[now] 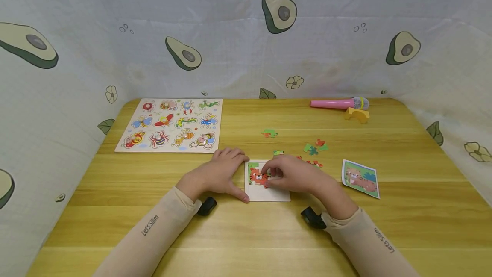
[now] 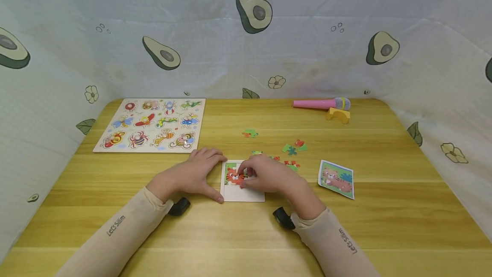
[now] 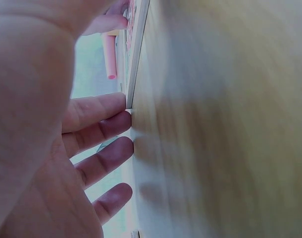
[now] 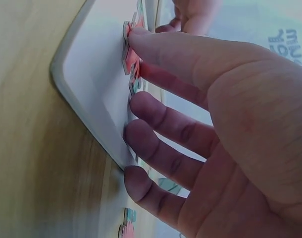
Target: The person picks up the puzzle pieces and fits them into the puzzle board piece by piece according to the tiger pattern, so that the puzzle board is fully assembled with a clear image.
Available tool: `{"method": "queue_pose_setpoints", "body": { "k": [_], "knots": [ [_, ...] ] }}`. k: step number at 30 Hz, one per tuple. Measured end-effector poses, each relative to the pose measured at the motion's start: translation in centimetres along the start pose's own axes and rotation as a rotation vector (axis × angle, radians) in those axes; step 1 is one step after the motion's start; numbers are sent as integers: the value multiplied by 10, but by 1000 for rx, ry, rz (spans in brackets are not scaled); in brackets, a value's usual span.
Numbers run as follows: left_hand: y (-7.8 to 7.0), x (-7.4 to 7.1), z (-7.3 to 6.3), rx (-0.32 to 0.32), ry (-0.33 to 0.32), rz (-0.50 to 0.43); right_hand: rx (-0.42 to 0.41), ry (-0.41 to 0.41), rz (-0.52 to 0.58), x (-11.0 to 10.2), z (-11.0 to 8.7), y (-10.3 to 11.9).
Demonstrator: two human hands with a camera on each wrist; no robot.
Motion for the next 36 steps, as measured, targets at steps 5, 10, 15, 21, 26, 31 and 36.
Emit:
{"method": "queue_pose_setpoints", "body": {
  "k": [5,10,15,21,26,31,36],
  "knots": [
    [0,-1,0,1,2,1,5,-5,-4,1,0,3],
    [0,-1,0,-2,5,-4,23,-17,-4,1,1,7],
    [0,-2,0,-6,8,-12,68,-33,18,1,1,6],
    [-1,-2,0,1,-2,-22,80,-37,33,1,2,3],
    [-1,-1,-1,-4,-1,-26,81,-31,63,0,1,2],
    [-1,-1,-1,-2,1,-28,95,-14,104,-1,0,1],
    [-1,-1,-1,-3,0,-26,84,-10,95,-2,0,2]
  ]
}}
Point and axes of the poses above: each hand's wrist, its own z-axis towards the middle knuckle, its own x-axis out of the palm, y = z × x, the point moved 3 cm from there along z, towards the middle knuckle, and after that the axes turned 9 degrees about x, right-handed, at the moved point
